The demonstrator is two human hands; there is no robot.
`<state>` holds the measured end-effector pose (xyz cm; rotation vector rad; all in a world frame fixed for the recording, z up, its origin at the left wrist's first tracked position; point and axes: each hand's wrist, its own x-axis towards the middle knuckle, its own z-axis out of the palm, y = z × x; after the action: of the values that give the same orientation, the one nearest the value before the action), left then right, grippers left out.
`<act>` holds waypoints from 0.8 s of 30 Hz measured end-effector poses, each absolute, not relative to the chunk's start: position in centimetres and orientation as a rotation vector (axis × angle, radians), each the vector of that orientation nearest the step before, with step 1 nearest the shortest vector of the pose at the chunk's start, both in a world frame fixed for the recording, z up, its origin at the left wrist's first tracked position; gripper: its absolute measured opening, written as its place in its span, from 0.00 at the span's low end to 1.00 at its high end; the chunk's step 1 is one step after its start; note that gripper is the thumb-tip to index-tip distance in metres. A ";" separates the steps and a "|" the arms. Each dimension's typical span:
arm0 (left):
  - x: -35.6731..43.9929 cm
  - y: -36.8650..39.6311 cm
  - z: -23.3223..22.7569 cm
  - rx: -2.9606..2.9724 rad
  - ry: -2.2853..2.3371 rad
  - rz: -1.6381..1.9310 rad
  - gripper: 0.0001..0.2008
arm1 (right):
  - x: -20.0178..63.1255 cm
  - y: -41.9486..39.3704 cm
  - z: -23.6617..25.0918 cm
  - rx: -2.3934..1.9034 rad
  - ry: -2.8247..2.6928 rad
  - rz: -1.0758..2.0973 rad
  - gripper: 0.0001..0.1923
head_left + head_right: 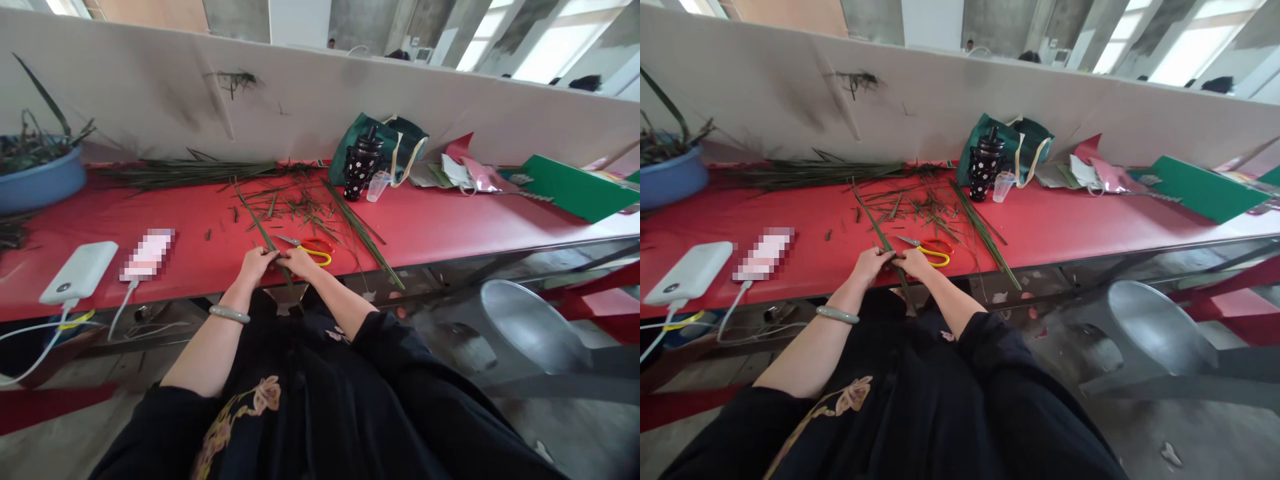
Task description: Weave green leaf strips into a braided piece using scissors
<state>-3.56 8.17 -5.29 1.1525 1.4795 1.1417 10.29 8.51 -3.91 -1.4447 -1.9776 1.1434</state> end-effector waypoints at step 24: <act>-2.5 6.5 -4.6 1.076 1.394 1.047 0.08 | 10.2 7.6 -5.1 -1.439 -1.775 0.832 0.06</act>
<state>-2.47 6.50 -4.63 1.0764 1.3944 1.0474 10.21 7.61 -5.12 -1.4395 -1.7752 0.8324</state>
